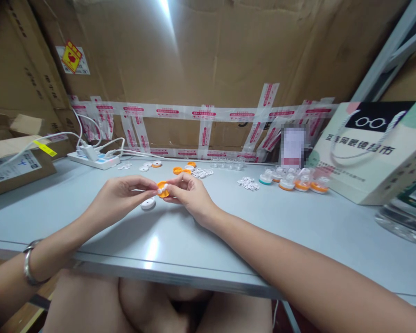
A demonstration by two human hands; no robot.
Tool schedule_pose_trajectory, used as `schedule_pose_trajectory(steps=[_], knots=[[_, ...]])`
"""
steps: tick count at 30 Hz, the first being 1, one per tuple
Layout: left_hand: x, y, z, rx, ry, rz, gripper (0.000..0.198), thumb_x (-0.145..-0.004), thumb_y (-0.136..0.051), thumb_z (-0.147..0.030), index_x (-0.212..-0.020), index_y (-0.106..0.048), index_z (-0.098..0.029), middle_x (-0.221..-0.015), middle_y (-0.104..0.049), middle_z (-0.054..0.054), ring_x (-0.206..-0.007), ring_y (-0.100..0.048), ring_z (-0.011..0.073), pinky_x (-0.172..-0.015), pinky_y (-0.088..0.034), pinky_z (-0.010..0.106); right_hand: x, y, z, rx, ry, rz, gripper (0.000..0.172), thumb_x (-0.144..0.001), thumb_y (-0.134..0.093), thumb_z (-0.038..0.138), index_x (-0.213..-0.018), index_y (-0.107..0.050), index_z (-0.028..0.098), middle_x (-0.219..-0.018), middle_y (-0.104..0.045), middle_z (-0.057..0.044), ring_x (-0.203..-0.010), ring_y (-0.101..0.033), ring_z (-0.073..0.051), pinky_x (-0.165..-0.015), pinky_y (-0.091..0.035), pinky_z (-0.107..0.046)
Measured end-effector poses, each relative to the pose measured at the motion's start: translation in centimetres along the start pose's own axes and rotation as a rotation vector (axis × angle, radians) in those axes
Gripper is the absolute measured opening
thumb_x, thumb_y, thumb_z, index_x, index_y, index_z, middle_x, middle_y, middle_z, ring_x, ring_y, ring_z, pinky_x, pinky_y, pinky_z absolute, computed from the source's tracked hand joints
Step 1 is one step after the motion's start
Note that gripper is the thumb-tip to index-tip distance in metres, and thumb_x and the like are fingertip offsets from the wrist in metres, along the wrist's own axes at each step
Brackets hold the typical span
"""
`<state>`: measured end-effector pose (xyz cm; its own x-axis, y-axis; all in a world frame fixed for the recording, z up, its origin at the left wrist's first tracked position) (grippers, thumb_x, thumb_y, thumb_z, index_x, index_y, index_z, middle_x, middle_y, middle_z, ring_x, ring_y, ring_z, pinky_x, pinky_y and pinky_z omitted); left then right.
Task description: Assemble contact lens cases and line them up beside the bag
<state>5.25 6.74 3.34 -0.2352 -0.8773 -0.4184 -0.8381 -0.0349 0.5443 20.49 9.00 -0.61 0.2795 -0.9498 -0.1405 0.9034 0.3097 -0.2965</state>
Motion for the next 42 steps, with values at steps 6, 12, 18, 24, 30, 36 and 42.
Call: schedule_pose_trajectory(steps=[6,12,18,24,30,36,42], knots=[[0.5,0.0,-0.2,-0.030,-0.095,-0.018,0.016,-0.074,-0.067,-0.030,-0.079,-0.067,-0.014,-0.081,-0.072,0.005,-0.073,-0.069,0.0180,-0.071,-0.060,0.031,0.1,-0.1,0.2,-0.033,-0.012,0.050,0.022,-0.061,-0.079,0.024,-0.074,-0.062,0.019,-0.088,-0.070,0.002,-0.076,-0.067,-0.010,-0.081,-0.055,-0.031],[0.8,0.1,-0.3,-0.094,-0.133,-0.035,0.018,-0.077,-0.065,-0.033,-0.083,-0.065,-0.015,-0.082,-0.072,0.005,-0.074,-0.070,0.0188,-0.072,-0.060,0.032,-0.2,-0.1,-0.1,0.119,0.052,0.148,0.036,-0.061,-0.080,0.020,-0.093,-0.064,0.021,-0.087,-0.071,0.000,-0.082,-0.068,-0.012,-0.087,-0.051,-0.032],[0.3,1.1,0.8,-0.181,-0.098,0.037,0.027,-0.076,-0.065,-0.040,-0.090,-0.064,-0.016,-0.091,-0.072,0.007,-0.082,-0.069,0.0207,-0.074,-0.058,0.035,-0.5,0.5,-0.2,0.181,0.016,0.039,0.039,-0.055,-0.083,0.022,-0.090,-0.066,0.019,-0.081,-0.072,-0.001,-0.079,-0.068,-0.015,-0.090,-0.051,-0.038],[0.0,1.7,2.3,-0.540,-0.153,0.313,0.053,-0.075,-0.064,-0.046,-0.121,-0.059,-0.021,-0.118,-0.065,0.011,-0.104,-0.062,0.0271,-0.086,-0.051,0.039,-0.5,0.7,-0.3,0.177,-0.071,-0.001,0.040,-0.053,-0.084,0.020,-0.090,-0.068,0.018,-0.075,-0.071,-0.001,-0.072,-0.069,-0.015,-0.093,-0.051,-0.042],[-0.3,1.5,2.5,-0.395,-0.084,0.346,0.032,-0.081,-0.055,-0.039,-0.103,-0.068,-0.019,-0.095,-0.072,0.008,-0.078,-0.068,0.0203,-0.071,-0.053,0.030,-0.2,0.5,-0.2,0.182,-0.137,-0.013,0.038,-0.056,-0.083,0.017,-0.091,-0.070,0.017,-0.077,-0.073,-0.002,-0.071,-0.069,-0.015,-0.094,-0.051,-0.041],[-0.5,1.9,2.5,0.081,0.118,0.294,0.040,-0.075,-0.066,-0.044,-0.107,-0.065,-0.018,-0.106,-0.072,0.009,-0.093,-0.069,0.0224,-0.078,-0.055,0.032,0.3,0.2,0.0,0.269,-0.195,-0.030,0.036,-0.062,-0.080,0.017,-0.097,-0.072,0.017,-0.082,-0.076,-0.003,-0.074,-0.070,-0.015,-0.090,-0.051,-0.035],[-0.4,1.2,2.3,0.166,0.176,0.306,0.046,-0.073,-0.069,-0.045,-0.107,-0.063,-0.015,-0.108,-0.071,0.011,-0.099,-0.067,0.0255,-0.086,-0.052,0.037,0.6,-0.4,0.3,0.372,-0.159,0.013,0.034,-0.066,-0.077,0.019,-0.099,-0.072,0.015,-0.084,-0.076,-0.005,-0.074,-0.070,-0.014,-0.084,-0.052,-0.032]])
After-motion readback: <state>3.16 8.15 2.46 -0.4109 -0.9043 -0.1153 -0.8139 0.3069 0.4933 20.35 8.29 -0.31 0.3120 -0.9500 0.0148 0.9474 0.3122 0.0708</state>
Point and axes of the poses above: each hand's wrist, its own x-axis away from the middle knuckle, its own y-axis out of the back of the hand, z = x × y, the point moved 4 cm from there along -x, towards the middle knuckle
